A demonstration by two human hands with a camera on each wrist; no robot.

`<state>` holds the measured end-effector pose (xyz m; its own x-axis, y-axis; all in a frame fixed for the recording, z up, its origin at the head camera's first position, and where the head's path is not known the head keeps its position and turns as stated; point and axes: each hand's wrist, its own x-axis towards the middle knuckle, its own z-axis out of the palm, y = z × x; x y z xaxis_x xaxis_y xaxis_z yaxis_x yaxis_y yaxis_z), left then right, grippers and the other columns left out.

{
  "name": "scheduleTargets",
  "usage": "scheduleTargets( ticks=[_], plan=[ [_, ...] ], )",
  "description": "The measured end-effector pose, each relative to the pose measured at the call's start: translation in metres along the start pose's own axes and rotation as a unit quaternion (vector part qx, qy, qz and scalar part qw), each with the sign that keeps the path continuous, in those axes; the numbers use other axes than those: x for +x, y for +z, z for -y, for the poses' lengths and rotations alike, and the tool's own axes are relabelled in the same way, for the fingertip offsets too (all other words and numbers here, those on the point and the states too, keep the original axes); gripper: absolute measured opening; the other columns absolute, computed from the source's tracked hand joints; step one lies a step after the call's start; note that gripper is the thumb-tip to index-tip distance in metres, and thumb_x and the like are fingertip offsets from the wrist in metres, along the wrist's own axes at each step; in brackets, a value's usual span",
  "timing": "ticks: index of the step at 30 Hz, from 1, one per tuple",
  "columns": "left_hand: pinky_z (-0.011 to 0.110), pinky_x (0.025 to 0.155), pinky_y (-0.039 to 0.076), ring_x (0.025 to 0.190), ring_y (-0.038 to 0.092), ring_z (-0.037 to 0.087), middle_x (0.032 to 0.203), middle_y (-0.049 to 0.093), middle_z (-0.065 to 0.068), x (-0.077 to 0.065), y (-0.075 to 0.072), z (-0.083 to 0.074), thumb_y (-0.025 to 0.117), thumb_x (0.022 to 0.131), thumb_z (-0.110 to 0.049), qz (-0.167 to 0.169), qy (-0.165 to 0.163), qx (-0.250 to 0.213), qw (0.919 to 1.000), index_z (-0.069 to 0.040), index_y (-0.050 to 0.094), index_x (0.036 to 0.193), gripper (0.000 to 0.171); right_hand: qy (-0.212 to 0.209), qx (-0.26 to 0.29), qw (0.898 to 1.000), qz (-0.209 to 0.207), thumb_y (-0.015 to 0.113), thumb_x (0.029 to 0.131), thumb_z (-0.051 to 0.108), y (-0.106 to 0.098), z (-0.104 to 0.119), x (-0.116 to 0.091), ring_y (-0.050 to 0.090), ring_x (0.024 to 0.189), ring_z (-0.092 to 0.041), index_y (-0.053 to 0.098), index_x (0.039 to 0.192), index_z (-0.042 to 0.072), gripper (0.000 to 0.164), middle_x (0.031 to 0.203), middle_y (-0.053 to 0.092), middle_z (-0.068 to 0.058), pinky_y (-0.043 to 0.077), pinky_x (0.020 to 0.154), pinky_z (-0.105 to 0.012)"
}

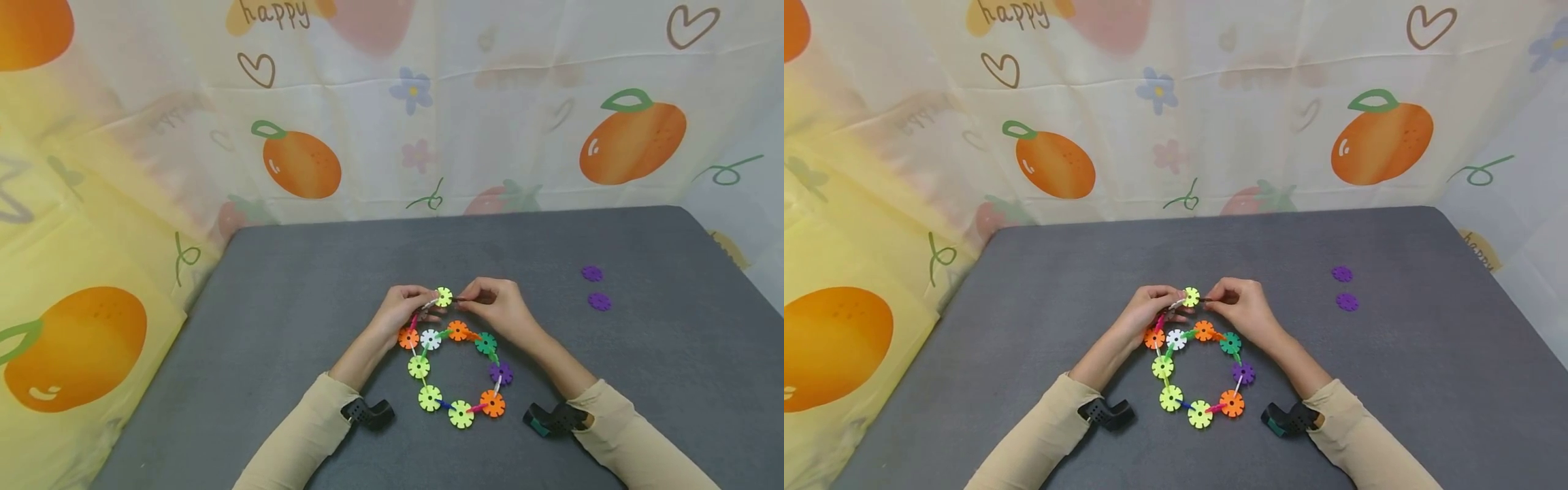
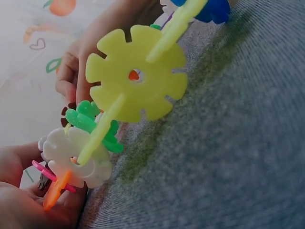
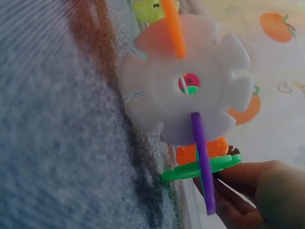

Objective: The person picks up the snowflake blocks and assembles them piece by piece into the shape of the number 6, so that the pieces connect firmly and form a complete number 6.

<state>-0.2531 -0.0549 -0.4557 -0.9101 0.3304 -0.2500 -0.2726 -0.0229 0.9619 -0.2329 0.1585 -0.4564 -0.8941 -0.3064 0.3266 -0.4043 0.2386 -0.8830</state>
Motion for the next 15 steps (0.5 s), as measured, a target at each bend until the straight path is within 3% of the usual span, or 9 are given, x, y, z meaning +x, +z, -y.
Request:
scheduleTargets(
  ticks=[9, 15],
  plan=[
    [0.036, 0.078, 0.062, 0.076, 0.073, 0.013, 0.102, 0.072, 0.015, 0.0010, -0.0006, 0.0007, 0.062, 0.095, -0.010, -0.006, 0.006, 0.024, 0.9997, 0.008, 0.069, 0.107, 0.022, -0.032, -0.040, 0.999, 0.008, 0.072, 0.082, -0.006, 0.0015, 0.0032, 0.0006, 0.072, 0.085, -0.026, 0.068, 0.078, 0.000, 0.009, 0.088, 0.072, -0.016, 0.060, 0.075, -0.022],
    [0.033, 0.075, 0.062, 0.075, 0.073, 0.014, 0.094, 0.073, 0.009, 0.0004, 0.0018, 0.0022, 0.064, 0.094, -0.011, -0.016, 0.014, 0.009, 0.9997, 0.007, 0.069, 0.107, 0.022, 0.001, 0.018, 1.000, -0.003, 0.071, 0.083, -0.006, 0.0021, -0.0013, 0.0002, 0.072, 0.085, -0.027, 0.068, 0.082, -0.003, 0.005, 0.091, 0.072, -0.019, 0.060, 0.075, -0.023]
  ],
)
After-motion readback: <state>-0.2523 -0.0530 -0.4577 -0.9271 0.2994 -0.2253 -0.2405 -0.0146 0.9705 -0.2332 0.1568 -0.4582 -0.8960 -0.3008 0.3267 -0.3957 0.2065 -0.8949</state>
